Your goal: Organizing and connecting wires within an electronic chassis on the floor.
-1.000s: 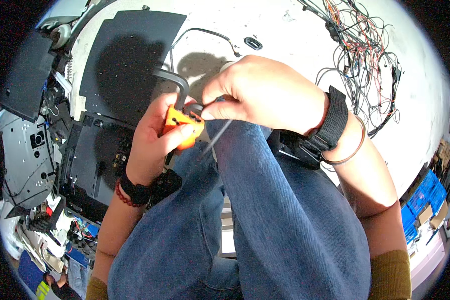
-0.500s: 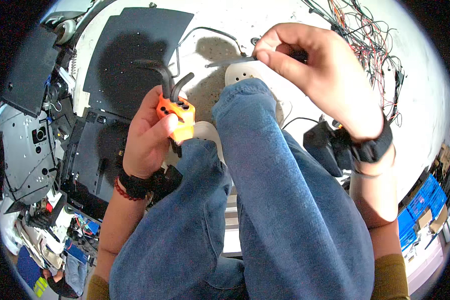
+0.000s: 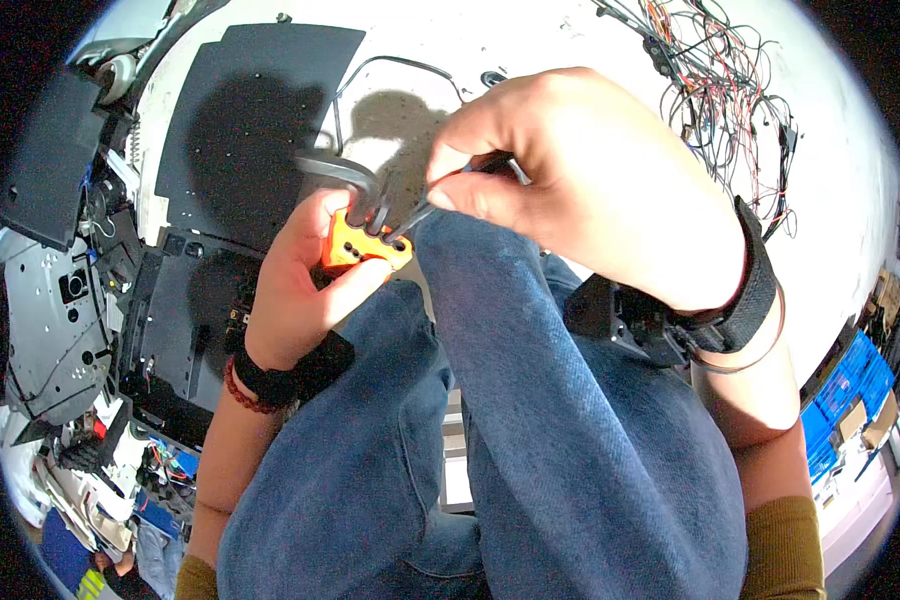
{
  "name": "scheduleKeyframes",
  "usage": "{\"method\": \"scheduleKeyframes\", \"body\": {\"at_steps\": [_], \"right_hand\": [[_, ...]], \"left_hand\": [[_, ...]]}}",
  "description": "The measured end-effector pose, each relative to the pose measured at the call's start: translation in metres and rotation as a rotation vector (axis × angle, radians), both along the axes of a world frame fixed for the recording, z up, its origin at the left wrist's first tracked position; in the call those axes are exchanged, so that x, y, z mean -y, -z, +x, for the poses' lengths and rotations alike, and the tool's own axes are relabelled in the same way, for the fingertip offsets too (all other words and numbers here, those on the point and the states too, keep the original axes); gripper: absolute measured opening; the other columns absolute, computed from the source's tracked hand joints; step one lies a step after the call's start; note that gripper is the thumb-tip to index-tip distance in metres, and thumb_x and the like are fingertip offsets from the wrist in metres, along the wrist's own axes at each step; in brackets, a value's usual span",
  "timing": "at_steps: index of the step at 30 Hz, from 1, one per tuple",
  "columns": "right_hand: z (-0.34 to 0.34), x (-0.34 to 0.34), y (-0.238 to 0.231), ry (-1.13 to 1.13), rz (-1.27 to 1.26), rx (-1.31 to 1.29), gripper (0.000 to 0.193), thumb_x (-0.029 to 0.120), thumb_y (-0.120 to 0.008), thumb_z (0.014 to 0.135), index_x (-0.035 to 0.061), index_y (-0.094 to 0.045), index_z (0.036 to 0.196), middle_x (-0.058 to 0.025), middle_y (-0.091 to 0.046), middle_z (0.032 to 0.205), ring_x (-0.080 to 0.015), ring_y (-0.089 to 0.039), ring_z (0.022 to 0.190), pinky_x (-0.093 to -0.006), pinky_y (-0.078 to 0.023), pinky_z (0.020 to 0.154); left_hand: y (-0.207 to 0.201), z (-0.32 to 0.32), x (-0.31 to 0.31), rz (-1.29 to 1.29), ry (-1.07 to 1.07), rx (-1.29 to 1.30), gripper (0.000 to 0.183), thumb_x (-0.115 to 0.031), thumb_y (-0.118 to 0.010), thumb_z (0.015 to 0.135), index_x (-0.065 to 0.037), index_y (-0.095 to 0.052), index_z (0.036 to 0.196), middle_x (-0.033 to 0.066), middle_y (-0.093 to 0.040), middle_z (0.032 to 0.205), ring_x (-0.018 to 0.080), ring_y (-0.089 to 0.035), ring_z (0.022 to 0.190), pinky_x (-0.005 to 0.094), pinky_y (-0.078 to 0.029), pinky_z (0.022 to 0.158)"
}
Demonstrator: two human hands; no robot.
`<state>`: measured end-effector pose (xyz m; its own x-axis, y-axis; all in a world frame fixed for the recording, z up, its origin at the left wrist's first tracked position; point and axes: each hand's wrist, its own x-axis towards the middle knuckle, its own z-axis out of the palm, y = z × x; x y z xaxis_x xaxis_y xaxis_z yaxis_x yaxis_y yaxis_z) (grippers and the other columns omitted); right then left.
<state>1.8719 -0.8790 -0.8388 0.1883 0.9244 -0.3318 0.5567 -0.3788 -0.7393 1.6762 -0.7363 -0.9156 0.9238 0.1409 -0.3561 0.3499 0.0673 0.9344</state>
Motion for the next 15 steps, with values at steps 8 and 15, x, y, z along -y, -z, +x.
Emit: {"method": "scheduleKeyframes", "body": {"at_steps": [8, 15], "right_hand": [[-0.015, -0.022, 0.038, 0.111, 0.263, -0.295, 0.063, 0.048, -0.031, 0.094, 0.0045, -0.028, 0.139, -0.016, -0.028, 0.143, -0.0241, -0.022, 0.135, -0.0345, -0.017, 0.109], [-0.001, -0.003, 0.044, 0.229, 0.157, -0.317, 0.053, 0.043, -0.036, 0.094, 0.002, -0.046, 0.126, -0.0112, -0.045, 0.13, -0.0203, -0.035, 0.127, -0.0326, -0.023, 0.105]], "left_hand": [[0.008, 0.007, 0.018, -0.079, -0.105, 0.052, 0.046, -0.005, -0.066, 0.079, 0.003, -0.041, 0.117, 0.009, -0.056, 0.093, 0.0114, -0.057, 0.081, 0.0251, -0.048, 0.071], [-0.003, 0.015, 0.01, -0.41, -0.232, -0.093, 0.032, 0.002, -0.044, 0.086, 0.002, -0.036, 0.117, 0.0139, -0.058, 0.099, 0.017, -0.06, 0.077, 0.0297, -0.053, 0.066]]}}
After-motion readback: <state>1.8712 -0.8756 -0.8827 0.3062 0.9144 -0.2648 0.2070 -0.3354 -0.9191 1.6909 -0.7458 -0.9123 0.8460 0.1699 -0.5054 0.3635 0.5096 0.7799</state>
